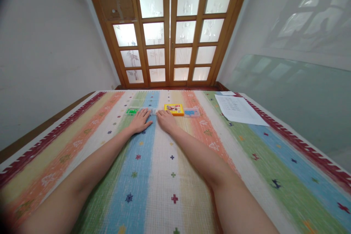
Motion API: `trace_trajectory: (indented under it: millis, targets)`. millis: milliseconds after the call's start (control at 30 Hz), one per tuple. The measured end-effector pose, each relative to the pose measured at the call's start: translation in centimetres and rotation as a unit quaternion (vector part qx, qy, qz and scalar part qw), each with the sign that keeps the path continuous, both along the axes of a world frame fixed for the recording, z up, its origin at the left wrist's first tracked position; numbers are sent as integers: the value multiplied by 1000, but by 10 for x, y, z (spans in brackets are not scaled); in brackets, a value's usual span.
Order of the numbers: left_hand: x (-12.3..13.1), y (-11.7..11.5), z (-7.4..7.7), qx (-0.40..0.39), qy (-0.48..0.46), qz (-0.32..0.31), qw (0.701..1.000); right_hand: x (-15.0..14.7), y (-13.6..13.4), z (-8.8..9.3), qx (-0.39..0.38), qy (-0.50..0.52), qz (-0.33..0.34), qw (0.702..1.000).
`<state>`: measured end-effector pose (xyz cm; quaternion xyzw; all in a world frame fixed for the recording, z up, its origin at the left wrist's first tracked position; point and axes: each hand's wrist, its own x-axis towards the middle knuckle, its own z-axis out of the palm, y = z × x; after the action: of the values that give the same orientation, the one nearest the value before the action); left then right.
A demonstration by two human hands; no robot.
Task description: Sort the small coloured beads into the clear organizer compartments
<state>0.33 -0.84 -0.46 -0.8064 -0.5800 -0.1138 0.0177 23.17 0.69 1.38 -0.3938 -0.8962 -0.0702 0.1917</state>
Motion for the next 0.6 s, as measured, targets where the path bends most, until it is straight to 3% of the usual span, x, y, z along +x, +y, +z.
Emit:
trace_trajectory:
  millis: [300,433,600]
  targets:
    - [0,11,3,-18,0,-2,1000,1,8,-12,-11,21,-6,1000]
    - [-9,20,21,34,-14,20,999,6,4,-13,-24,30,5,999]
    - [-44,43,51,103,-25,88,990,9,2,-11,-38,35,7,999]
